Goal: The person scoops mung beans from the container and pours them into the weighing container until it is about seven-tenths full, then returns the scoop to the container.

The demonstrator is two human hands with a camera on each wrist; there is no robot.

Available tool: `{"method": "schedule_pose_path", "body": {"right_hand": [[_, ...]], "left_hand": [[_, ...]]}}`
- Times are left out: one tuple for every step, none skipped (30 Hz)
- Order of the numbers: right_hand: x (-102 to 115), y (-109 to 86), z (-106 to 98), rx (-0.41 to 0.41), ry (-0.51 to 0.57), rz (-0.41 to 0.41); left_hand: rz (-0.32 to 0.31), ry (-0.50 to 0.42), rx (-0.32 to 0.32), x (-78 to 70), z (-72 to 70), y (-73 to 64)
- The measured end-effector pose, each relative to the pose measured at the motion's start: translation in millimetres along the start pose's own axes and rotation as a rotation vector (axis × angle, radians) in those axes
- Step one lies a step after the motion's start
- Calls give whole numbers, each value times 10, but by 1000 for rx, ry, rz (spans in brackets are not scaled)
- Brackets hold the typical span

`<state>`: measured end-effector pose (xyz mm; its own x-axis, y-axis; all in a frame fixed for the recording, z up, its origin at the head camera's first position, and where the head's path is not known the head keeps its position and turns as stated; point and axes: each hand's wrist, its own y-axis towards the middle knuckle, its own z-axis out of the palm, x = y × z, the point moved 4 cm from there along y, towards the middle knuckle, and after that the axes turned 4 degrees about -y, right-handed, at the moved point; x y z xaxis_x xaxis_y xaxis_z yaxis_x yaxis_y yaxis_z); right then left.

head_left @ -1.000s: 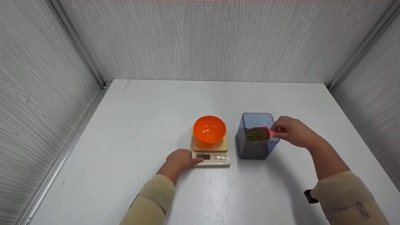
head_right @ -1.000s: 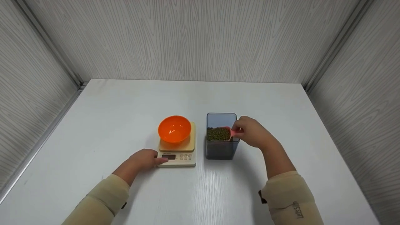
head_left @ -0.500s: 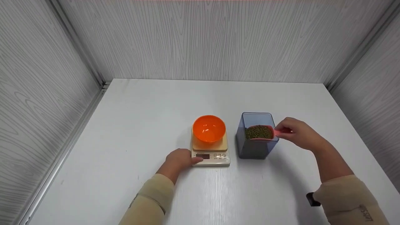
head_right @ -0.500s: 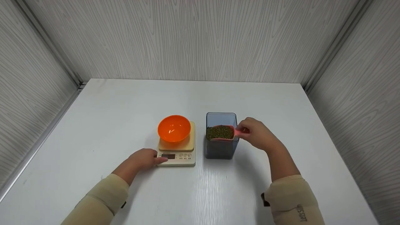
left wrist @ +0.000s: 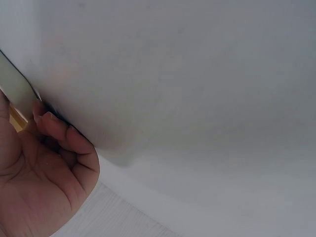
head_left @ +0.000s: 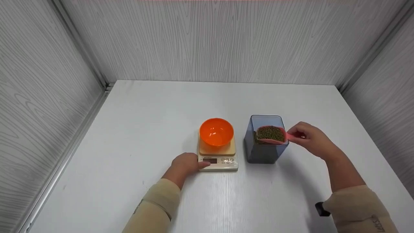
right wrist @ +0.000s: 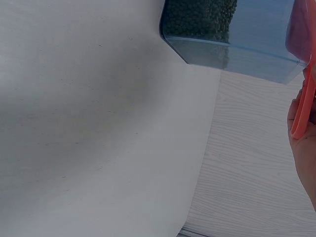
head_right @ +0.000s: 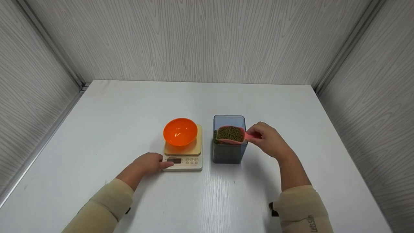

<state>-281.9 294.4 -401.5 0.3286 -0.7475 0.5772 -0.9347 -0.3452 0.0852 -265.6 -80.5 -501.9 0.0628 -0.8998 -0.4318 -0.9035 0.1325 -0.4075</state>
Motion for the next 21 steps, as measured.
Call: {"method": "schedule_pose_path", "body": {"right_hand": [[-5, -3, 1, -7, 5, 0], [-9, -6, 1, -13, 9, -1], [-9, -10, 1, -20, 12, -6], [-9, -13, 0, -26, 16, -10], [-8, -15, -1, -32, 18, -15], [-5, -17, -4, -38, 19, -19], [-3, -18, -6, -41, 15, -22], [2, -18, -9, -44, 13, -23], [7, -17, -13, -46, 10, -24], [14, -15, -16, -49, 8, -25], [23, -14, -20, -50, 4, -25], [32, -12, -24, -51, 1, -24], [40, -10, -28, -52, -2, -24], [47, -7, -31, -54, -6, -25], [53, -5, -34, -55, -8, -27], [59, -1, -39, -57, -9, -28], [67, 4, -43, -59, -12, -33], [77, 12, -48, -62, -14, -40], [90, 22, -54, -64, -13, -49], [107, 34, -58, -66, -17, -60], [129, 47, -65, -68, -20, -72]], "left_hand": [[-3, 2, 1, -2, 1, 1], [-4, 3, 3, 0, 4, 4], [-7, 4, 4, -1, 4, 5], [-8, 4, 4, -2, 4, 5], [-10, 4, 4, -2, 4, 5], [-11, 0, 3, -3, 3, 6], [-11, -2, 6, -1, 4, 8], [-13, -5, 7, 0, 3, 10], [-16, -8, 8, 0, 3, 12], [-16, -10, 9, 1, 3, 14], [-18, -12, 10, 2, 3, 16], [-18, -14, 11, 4, 3, 18], [-19, -13, 14, 6, 3, 18], [-21, -15, 16, 5, 3, 18], [-20, -16, 19, 5, 3, 18], [-20, -17, 20, 6, 3, 19], [-21, -20, 21, 8, 3, 19], [-20, -20, 21, 9, 2, 18], [-21, -20, 21, 11, 4, 19], [-22, -21, 19, 13, 5, 20], [-24, -22, 18, 15, 6, 19]]}}
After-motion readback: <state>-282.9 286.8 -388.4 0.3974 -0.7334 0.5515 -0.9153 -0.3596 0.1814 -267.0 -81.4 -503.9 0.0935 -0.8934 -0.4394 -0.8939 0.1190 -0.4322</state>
